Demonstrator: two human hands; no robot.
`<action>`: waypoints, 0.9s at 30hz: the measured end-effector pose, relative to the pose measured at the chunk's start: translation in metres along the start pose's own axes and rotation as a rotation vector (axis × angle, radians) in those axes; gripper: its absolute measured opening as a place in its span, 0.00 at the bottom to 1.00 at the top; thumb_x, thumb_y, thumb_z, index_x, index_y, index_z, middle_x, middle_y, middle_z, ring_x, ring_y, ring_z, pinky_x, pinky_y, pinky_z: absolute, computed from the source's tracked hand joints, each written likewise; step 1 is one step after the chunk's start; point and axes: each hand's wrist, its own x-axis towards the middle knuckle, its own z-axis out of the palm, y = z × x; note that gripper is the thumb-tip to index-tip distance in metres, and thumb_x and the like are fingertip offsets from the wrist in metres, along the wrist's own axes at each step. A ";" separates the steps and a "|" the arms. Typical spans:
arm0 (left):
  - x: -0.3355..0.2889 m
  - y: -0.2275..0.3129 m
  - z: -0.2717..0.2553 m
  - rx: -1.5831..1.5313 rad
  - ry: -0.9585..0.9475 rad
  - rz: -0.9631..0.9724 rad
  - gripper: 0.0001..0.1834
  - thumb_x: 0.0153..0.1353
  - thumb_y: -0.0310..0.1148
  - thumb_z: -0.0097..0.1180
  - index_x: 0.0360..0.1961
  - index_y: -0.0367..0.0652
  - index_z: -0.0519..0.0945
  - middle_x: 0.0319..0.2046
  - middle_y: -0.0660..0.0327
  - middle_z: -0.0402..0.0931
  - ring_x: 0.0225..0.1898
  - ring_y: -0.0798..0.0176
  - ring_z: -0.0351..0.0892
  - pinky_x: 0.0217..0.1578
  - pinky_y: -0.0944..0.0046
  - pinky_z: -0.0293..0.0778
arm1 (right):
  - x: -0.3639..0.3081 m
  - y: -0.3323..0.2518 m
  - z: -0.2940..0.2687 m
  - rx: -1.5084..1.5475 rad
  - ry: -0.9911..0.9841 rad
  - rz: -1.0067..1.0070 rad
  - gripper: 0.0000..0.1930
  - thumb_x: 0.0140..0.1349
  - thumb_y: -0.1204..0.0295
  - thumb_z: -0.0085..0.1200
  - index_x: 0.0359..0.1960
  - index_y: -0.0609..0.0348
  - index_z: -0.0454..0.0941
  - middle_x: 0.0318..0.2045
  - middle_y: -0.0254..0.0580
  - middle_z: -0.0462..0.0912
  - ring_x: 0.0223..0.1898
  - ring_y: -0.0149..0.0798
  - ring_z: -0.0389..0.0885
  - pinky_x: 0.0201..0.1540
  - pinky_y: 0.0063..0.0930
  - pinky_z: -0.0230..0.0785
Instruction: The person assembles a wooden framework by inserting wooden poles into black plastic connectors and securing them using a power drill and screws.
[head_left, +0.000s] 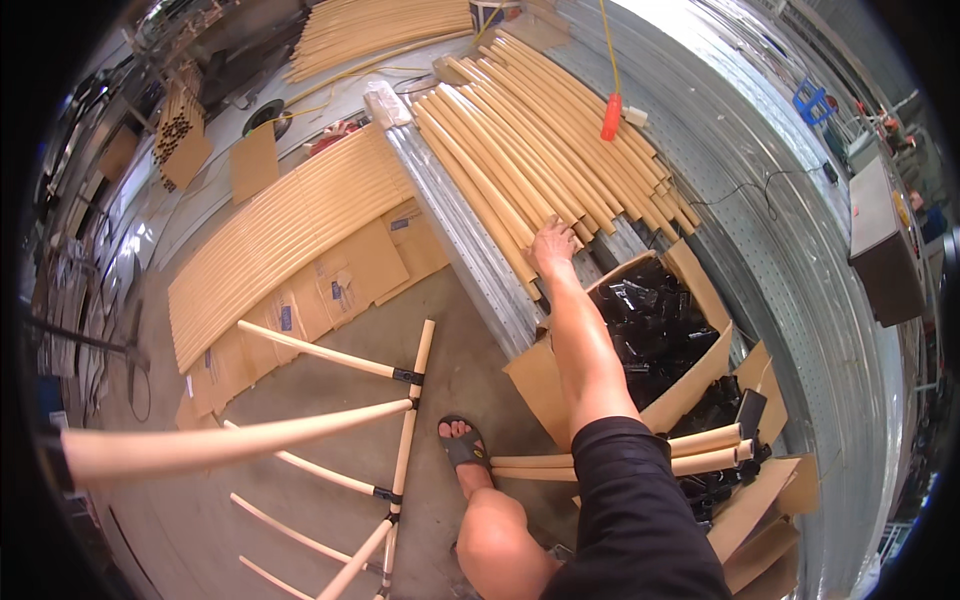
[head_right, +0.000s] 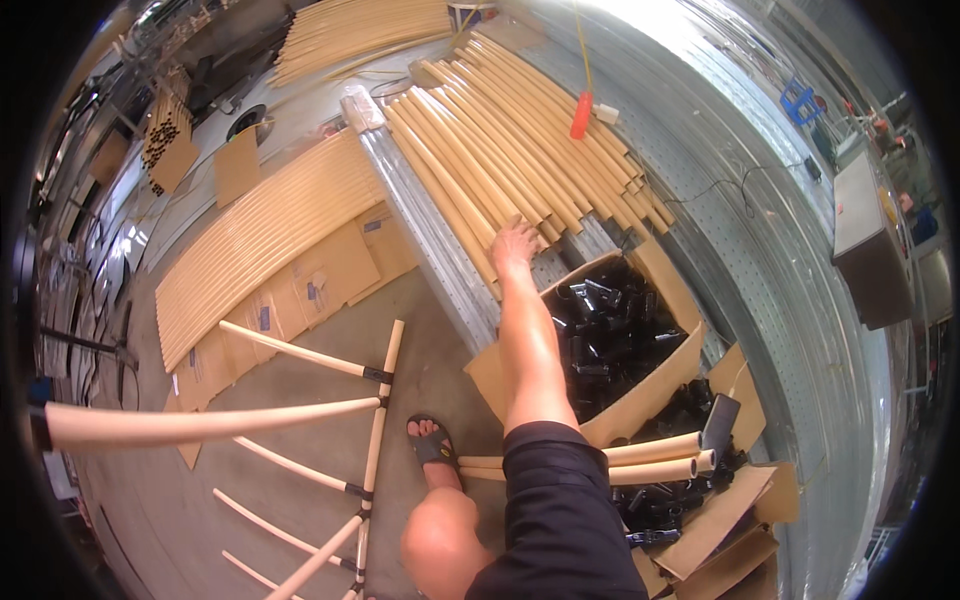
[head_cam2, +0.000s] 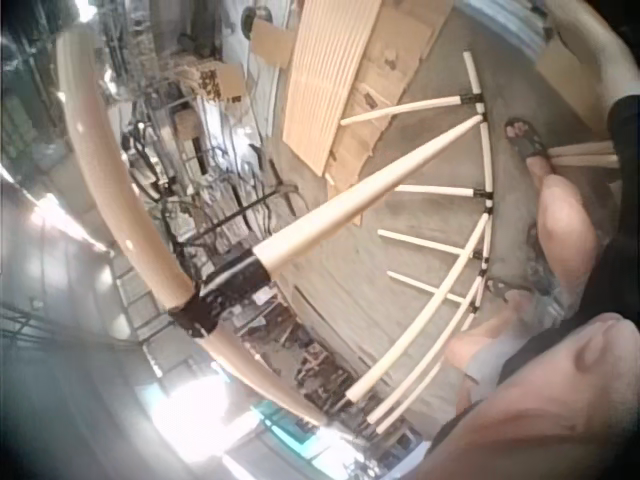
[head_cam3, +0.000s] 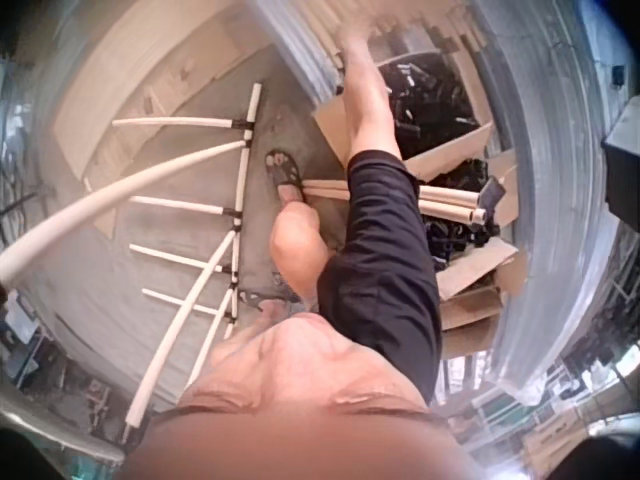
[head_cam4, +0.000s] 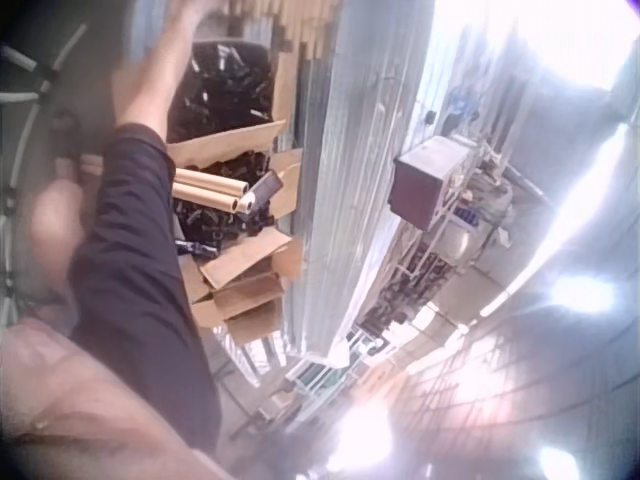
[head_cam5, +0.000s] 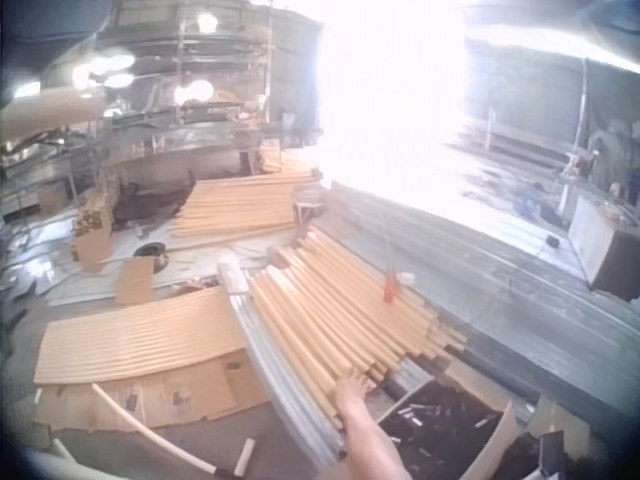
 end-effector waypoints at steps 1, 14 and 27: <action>0.008 0.004 -0.003 0.010 -0.005 0.013 0.21 0.56 0.31 0.52 0.51 0.38 0.78 0.52 0.45 0.76 0.55 0.44 0.75 0.53 0.50 0.72 | 0.003 0.001 0.014 -0.069 0.046 0.021 0.37 0.52 0.57 0.64 0.57 0.69 0.64 0.48 0.55 0.74 0.55 0.55 0.72 0.50 0.47 0.73; -0.003 -0.027 -0.006 -0.028 -0.001 -0.014 0.21 0.56 0.30 0.52 0.52 0.38 0.78 0.52 0.45 0.76 0.55 0.44 0.74 0.53 0.50 0.72 | -0.007 -0.021 0.018 0.163 -0.136 -0.100 0.12 0.55 0.70 0.56 0.38 0.64 0.80 0.38 0.57 0.82 0.46 0.52 0.83 0.39 0.41 0.80; -0.141 -0.207 0.057 -0.224 -0.046 -0.114 0.21 0.56 0.30 0.51 0.52 0.38 0.77 0.52 0.45 0.76 0.56 0.44 0.74 0.54 0.50 0.72 | -0.132 0.082 -0.276 1.361 -1.023 -0.062 0.10 0.60 0.71 0.58 0.36 0.67 0.75 0.23 0.44 0.78 0.20 0.37 0.78 0.24 0.30 0.72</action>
